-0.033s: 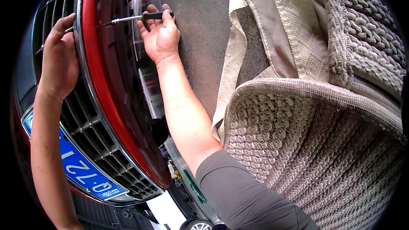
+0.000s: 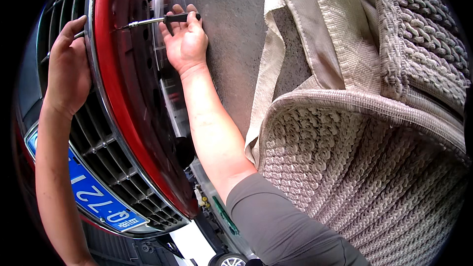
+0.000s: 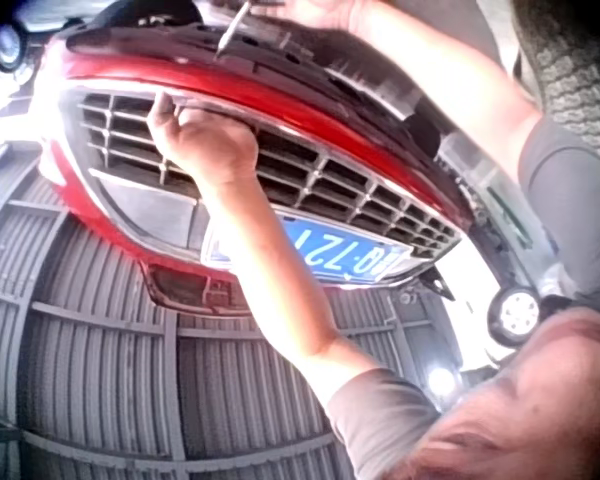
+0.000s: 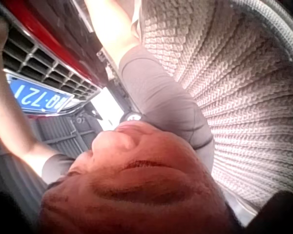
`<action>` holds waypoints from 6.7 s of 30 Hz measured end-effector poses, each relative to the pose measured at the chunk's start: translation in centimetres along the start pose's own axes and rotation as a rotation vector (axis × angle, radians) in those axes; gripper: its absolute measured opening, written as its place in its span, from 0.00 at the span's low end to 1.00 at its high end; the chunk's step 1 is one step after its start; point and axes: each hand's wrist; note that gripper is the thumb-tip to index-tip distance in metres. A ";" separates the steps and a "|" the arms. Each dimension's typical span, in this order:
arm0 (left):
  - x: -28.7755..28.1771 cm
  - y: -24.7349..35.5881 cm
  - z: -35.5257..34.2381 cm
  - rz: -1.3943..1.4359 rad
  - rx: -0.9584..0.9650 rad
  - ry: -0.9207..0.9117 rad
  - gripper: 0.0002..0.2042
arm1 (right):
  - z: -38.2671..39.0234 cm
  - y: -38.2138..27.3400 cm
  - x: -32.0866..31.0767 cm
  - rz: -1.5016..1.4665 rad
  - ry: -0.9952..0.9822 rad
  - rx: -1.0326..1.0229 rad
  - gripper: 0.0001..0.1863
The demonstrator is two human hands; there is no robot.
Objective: The person unscrews fasteners from a car's front bumper using a screwdriver. They then pick up and carry a floor mat, unfold it on the ground, and work underneath the vehicle with the screwdriver.
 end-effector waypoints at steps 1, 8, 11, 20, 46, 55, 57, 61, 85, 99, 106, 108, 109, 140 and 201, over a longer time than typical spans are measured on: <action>0.1 0.1 0.1 -0.001 0.000 -0.003 0.28 | -0.3 0.2 -0.2 -0.052 -0.012 -0.032 0.16; 0.5 0.3 0.3 0.060 -0.070 -0.055 0.30 | -0.5 -0.6 0.6 -0.012 0.006 -0.005 0.09; 0.4 0.4 -0.5 0.005 -0.123 -0.026 0.30 | -0.5 -0.9 1.2 0.053 0.075 0.004 0.08; 3.8 -2.5 -1.9 -0.307 0.042 0.492 0.22 | -0.6 -1.2 2.4 0.236 0.215 0.083 0.11; 1.3 -0.9 -0.1 -0.052 0.009 0.186 0.27 | -0.3 -1.9 2.9 -0.059 0.373 0.145 0.17; 0.3 -0.3 -0.3 -0.065 -0.032 0.044 0.30 | -1.3 -1.0 1.5 -0.010 0.245 0.077 0.15; 0.5 0.0 -0.4 -0.158 -0.043 0.074 0.31 | -1.3 -0.9 1.9 0.004 0.240 0.070 0.15; 0.2 0.2 -0.3 -0.006 -0.077 0.012 0.29 | 0.0 -0.6 2.0 0.032 0.284 0.058 0.12; -0.9 0.7 0.2 0.079 0.044 0.031 0.25 | -0.6 -2.6 3.8 0.468 0.386 0.265 0.15; -4.5 -1.0 0.2 0.173 0.133 -0.099 0.25 | -0.3 -2.3 2.0 0.114 0.050 0.114 0.15; -4.3 -0.9 -0.2 0.230 0.086 -0.156 0.25 | -1.3 -3.2 2.8 0.421 0.255 0.227 0.12; -4.1 -0.9 -0.1 0.226 0.088 -0.164 0.25 | -1.5 -3.5 3.0 0.443 0.276 0.265 0.13; -4.0 -0.9 0.0 0.217 0.093 -0.157 0.25 | -1.6 -3.6 3.1 0.463 0.298 0.300 0.14; -3.4 -0.3 -0.2 0.171 0.087 -0.136 0.24 | -0.6 -2.2 2.7 0.163 0.273 0.133 0.16; -0.3 -0.1 -0.3 0.123 0.037 0.138 0.25 | -0.4 -1.6 1.5 0.089 0.168 0.159 0.12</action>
Point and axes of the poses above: each hand's wrist, its own z-axis away from the middle knuckle, its own x-axis out of the palm, y = z × x, and after that the axes turned 10 degrees about z, right-handed
